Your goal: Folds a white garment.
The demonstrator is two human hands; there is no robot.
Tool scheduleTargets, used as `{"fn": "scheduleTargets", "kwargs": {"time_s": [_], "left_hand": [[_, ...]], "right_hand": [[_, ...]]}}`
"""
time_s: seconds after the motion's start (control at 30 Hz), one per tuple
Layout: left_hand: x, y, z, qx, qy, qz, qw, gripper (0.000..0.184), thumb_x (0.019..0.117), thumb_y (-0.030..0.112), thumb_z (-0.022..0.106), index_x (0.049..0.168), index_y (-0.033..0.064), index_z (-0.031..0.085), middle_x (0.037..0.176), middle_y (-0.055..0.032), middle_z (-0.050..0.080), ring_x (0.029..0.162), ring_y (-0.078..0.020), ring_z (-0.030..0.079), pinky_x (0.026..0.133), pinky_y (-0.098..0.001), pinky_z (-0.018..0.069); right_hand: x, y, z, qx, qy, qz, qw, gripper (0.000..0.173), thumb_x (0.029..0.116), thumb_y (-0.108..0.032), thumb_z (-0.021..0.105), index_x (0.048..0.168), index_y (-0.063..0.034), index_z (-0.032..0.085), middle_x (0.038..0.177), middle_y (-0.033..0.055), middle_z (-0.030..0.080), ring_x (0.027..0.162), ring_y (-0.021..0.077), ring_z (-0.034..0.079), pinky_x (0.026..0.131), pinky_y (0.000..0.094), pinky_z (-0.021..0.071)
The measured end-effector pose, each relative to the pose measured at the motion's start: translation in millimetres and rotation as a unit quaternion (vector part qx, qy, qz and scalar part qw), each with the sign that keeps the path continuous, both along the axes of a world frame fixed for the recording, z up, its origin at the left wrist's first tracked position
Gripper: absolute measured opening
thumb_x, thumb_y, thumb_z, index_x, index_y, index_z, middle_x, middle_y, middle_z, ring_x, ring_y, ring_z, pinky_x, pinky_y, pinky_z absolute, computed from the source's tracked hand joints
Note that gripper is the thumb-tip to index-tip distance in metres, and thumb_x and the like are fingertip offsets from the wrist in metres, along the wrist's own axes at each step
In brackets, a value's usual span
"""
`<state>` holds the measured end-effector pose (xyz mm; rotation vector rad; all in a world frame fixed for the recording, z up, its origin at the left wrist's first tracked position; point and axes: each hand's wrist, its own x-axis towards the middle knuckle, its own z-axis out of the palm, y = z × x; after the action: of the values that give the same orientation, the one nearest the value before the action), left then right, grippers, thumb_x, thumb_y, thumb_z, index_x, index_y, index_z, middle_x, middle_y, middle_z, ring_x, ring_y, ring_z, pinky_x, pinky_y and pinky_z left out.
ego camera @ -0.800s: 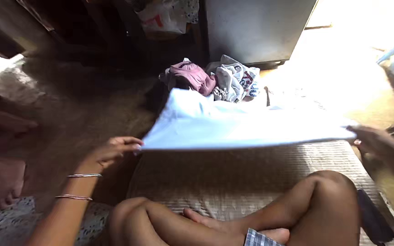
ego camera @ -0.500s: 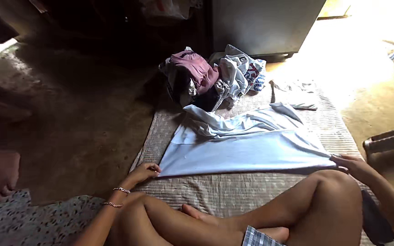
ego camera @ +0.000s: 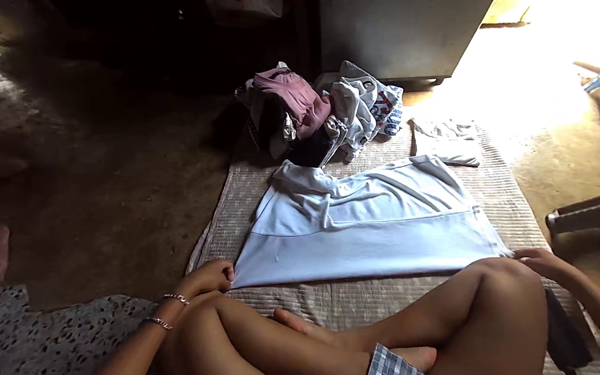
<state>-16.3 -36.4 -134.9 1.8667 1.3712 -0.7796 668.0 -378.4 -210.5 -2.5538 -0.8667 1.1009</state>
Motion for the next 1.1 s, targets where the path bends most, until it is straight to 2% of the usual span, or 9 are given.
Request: {"fn": "scheduleTargets", "kwargs": {"time_s": [0.13, 0.27, 0.43, 0.57, 0.63, 0.7, 0.83, 1.0, 1.1], "left_hand": [[35.3, 7.7, 20.2, 0.053, 0.093, -0.050, 0.993, 0.033, 0.0957, 0.020, 0.071, 0.109, -0.0103, 0.067, 0.110, -0.0312, 0.066, 0.109, -0.0473, 0.062, 0.096, -0.0648, 0.0458], [96.0, 26.0, 27.0, 0.193, -0.184, 0.138, 0.954, 0.037, 0.1040, 0.014, 0.058, 0.128, -0.0134, 0.055, 0.124, -0.0341, 0.061, 0.117, -0.0465, 0.060, 0.103, -0.0605, 0.0441], [165.8, 69.9, -16.2, 0.145, -0.379, 0.340, 0.849, 0.052, 0.1053, 0.016, 0.057, 0.149, -0.0033, 0.037, 0.137, -0.0257, 0.054, 0.091, -0.0242, 0.069, 0.080, -0.0380, 0.0583], [188.5, 90.0, -21.8, 0.131, -0.323, 0.439, 0.828, 0.050, 0.0991, 0.010, 0.064, 0.144, -0.0006, 0.044, 0.106, -0.0169, 0.060, 0.073, -0.0160, 0.053, 0.067, -0.0314, 0.0479], [177.9, 96.0, -25.7, 0.116, -0.357, 0.458, 0.806, 0.034, 0.0966, 0.004, 0.061, 0.129, -0.0013, 0.056, 0.079, -0.0055, 0.054, 0.056, -0.0078, 0.045, 0.052, -0.0220, 0.0420], [149.3, 84.4, -17.9, 0.087, -0.421, 0.436, 0.790, 0.017, 0.0991, 0.005, 0.054, 0.115, 0.0043, 0.060, 0.075, 0.0020, 0.054, 0.054, -0.0034, 0.046, 0.052, -0.0191, 0.0437], [88.7, 25.1, 11.1, 0.104, -0.382, 0.370, 0.841, 0.012, 0.1007, -0.006, 0.048, 0.102, -0.0026, 0.059, 0.084, -0.0020, 0.059, 0.071, -0.0055, 0.057, 0.069, -0.0237, 0.0520], [69.0, -13.1, 13.8, 0.060, -0.179, 0.253, 0.949, 0.015, 0.0971, -0.010, 0.052, 0.107, -0.0087, 0.064, 0.100, -0.0158, 0.062, 0.088, -0.0174, 0.058, 0.084, -0.0366, 0.0501], [72.8, -13.8, 7.7, 0.046, -0.132, 0.230, 0.963, 0.023, 0.0979, -0.008, 0.047, 0.111, -0.0054, 0.067, 0.107, -0.0182, 0.065, 0.091, -0.0206, 0.060, 0.084, -0.0402, 0.0488]], "right_hand": [[-36.9, 48.5, 44.6, 0.002, -0.157, 0.047, 0.987, 0.027, 0.0958, -0.011, 0.069, 0.110, 0.0120, 0.069, 0.114, 0.0385, 0.064, 0.115, 0.0561, 0.059, 0.097, 0.0737, 0.0411], [-161.0, 147.3, 83.9, 0.232, -0.011, 0.103, 0.967, 0.028, 0.1047, -0.007, 0.052, 0.119, 0.0144, 0.063, 0.120, 0.0317, 0.064, 0.109, 0.0365, 0.064, 0.099, 0.0483, 0.0483], [-288.2, 281.6, 40.3, 0.256, 0.212, 0.070, 0.940, 0.033, 0.1077, -0.016, 0.051, 0.125, 0.0098, 0.061, 0.118, 0.0234, 0.067, 0.103, 0.0242, 0.065, 0.093, 0.0390, 0.0504], [-332.2, 327.3, 32.1, 0.243, 0.218, -0.058, 0.943, 0.034, 0.0975, -0.011, 0.068, 0.122, 0.0106, 0.060, 0.112, 0.0253, 0.065, 0.101, 0.0302, 0.062, 0.093, 0.0450, 0.0485], [-334.0, 331.2, 33.9, 0.262, 0.242, -0.070, 0.931, 0.025, 0.0945, -0.003, 0.068, 0.117, 0.0092, 0.064, 0.104, 0.0224, 0.066, 0.092, 0.0271, 0.061, 0.086, 0.0434, 0.0497], [-333.7, 315.4, 40.7, 0.330, 0.253, 0.001, 0.909, 0.016, 0.0949, -0.001, 0.065, 0.109, 0.0077, 0.066, 0.092, 0.0153, 0.064, 0.082, 0.0185, 0.058, 0.077, 0.0364, 0.0493], [-342.3, 246.0, 26.1, 0.505, 0.130, 0.242, 0.818, 0.014, 0.0858, -0.006, 0.066, 0.095, -0.0010, 0.076, 0.106, 0.0203, 0.067, 0.105, 0.0335, 0.061, 0.092, 0.0478, 0.0485], [-367.1, 184.4, -20.3, 0.481, 0.060, 0.329, 0.810, 0.011, 0.0870, -0.007, 0.071, 0.095, -0.0052, 0.078, 0.109, 0.0248, 0.066, 0.096, 0.0399, 0.063, 0.084, 0.0496, 0.0544], [-374.9, 177.6, -28.0, 0.502, 0.010, 0.342, 0.794, 0.011, 0.0898, -0.008, 0.068, 0.094, -0.0033, 0.078, 0.107, 0.0253, 0.067, 0.092, 0.0399, 0.066, 0.080, 0.0476, 0.0567]]}}
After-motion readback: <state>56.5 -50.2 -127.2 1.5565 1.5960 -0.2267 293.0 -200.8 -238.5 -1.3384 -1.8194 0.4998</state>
